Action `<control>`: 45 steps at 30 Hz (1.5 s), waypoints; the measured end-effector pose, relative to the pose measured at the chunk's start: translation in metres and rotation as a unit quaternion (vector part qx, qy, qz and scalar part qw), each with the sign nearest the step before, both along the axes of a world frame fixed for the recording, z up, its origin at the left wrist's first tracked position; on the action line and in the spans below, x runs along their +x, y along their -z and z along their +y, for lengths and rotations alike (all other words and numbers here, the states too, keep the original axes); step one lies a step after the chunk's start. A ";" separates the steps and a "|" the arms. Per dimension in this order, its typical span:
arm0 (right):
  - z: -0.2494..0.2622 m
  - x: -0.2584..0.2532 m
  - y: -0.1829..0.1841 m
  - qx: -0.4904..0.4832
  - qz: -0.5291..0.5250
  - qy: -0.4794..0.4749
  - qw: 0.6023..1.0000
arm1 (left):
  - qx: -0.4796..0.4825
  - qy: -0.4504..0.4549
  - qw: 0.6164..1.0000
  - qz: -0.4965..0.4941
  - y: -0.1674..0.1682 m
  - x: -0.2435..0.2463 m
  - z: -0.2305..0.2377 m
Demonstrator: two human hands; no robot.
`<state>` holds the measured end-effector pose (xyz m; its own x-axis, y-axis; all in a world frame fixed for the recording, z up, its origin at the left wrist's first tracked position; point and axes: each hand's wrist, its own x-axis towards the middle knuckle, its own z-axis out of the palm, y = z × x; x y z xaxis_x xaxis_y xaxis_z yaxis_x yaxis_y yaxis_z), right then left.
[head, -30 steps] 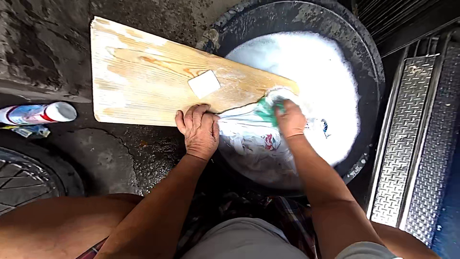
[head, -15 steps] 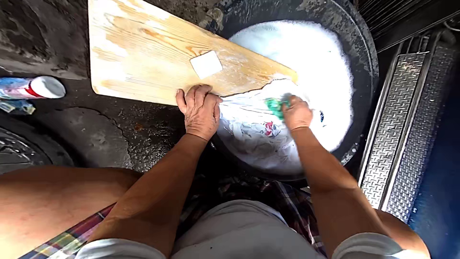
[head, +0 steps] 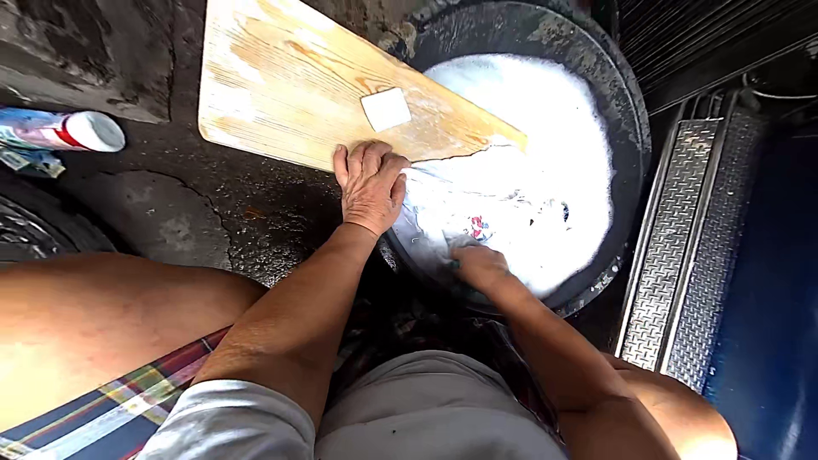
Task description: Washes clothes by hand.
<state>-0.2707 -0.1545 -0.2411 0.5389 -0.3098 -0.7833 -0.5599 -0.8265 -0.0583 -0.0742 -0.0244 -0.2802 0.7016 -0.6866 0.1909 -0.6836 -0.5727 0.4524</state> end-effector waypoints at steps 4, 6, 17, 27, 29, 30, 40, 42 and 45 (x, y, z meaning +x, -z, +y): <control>-0.078 -0.026 -0.059 0.123 -0.219 0.153 0.956 | -0.001 -0.007 1.000 0.002 0.001 0.000 0.000; -0.126 -0.023 -0.102 0.086 -0.338 0.263 0.899 | -0.012 -0.014 1.000 0.000 0.003 0.000 -0.001; -0.038 0.086 -0.006 -0.018 -0.417 0.032 0.908 | -0.037 -0.022 0.998 -0.051 0.008 0.002 -0.002; -0.095 0.072 0.028 -0.134 -0.395 0.193 0.888 | -0.046 -0.025 0.995 -0.081 0.015 0.001 -0.002; -0.029 0.099 0.014 -0.073 -0.461 0.080 0.881 | -0.054 -0.023 0.995 -0.081 0.015 0.001 -0.003; -0.020 0.103 0.011 -0.052 -0.460 0.050 0.885 | -0.058 -0.023 0.995 -0.082 0.015 0.001 -0.002; -0.041 0.097 0.000 -0.089 -0.363 0.153 0.915 | -0.056 -0.027 0.995 -0.074 0.015 -0.004 -0.002; 0.000 0.118 -0.006 -0.040 -0.397 0.089 0.913 | -0.057 -0.028 0.995 -0.083 0.015 -0.001 -0.003; -0.053 0.111 0.009 -0.077 -0.342 0.126 0.928 | -0.051 -0.023 0.995 -0.078 0.015 -0.003 0.000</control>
